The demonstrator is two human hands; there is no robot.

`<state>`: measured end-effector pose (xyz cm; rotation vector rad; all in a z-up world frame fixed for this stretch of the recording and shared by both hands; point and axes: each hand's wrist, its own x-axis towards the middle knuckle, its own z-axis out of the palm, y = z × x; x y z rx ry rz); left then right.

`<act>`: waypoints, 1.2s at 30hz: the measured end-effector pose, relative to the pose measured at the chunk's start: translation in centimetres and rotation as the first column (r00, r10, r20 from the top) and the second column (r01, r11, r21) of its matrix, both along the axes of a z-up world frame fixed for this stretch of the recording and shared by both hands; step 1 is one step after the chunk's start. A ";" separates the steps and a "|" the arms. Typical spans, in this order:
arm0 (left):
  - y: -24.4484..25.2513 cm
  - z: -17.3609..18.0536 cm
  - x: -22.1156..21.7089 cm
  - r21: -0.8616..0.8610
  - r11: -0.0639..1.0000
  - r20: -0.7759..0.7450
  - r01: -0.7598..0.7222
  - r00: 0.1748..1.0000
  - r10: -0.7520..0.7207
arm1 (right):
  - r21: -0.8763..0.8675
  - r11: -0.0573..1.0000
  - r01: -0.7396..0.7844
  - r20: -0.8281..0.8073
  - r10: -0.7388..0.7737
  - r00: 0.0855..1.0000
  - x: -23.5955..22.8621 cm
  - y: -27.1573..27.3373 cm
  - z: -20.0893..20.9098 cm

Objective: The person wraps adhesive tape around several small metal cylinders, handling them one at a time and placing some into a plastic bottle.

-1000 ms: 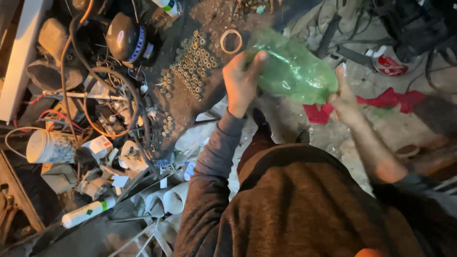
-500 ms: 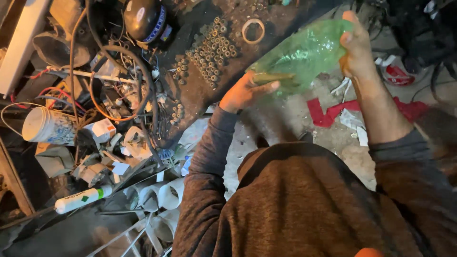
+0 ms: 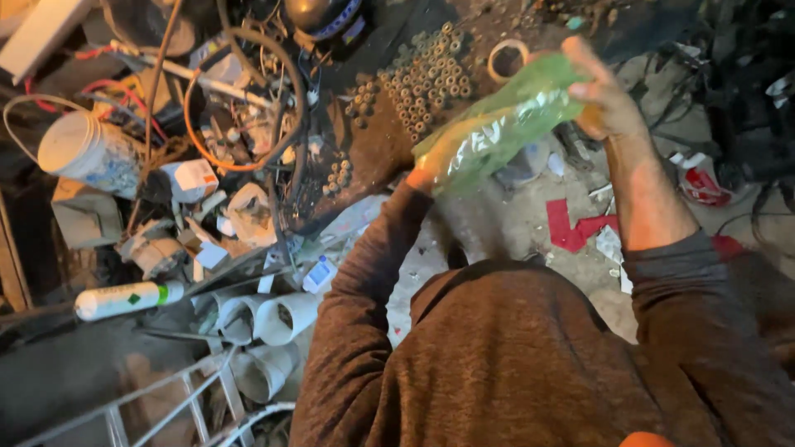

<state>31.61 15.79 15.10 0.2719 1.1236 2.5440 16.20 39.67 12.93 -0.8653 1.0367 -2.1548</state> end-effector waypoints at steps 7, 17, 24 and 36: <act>-0.2 1.1 3.2 -0.565 0.781 -0.345 -0.266 0.936 0.069 | 0.348 0.932 0.102 -0.250 -0.013 0.968 2.0 -2.0 -0.4; -0.6 1.3 2.4 -0.848 0.251 -0.528 -0.466 0.779 -0.337 | 0.720 0.693 -0.043 0.103 -0.045 0.994 1.2 -2.6 -4.7; -3.0 -15.2 2.1 -0.728 0.667 -0.435 -0.162 0.860 -0.266 | 0.791 0.601 0.116 -0.199 0.073 0.977 0.4 -5.9 -5.6; -2.3 -14.1 1.1 -0.596 0.780 -0.427 -0.189 0.898 -0.109 | 0.095 0.992 0.087 0.160 -0.101 0.982 7.4 -6.1 -10.3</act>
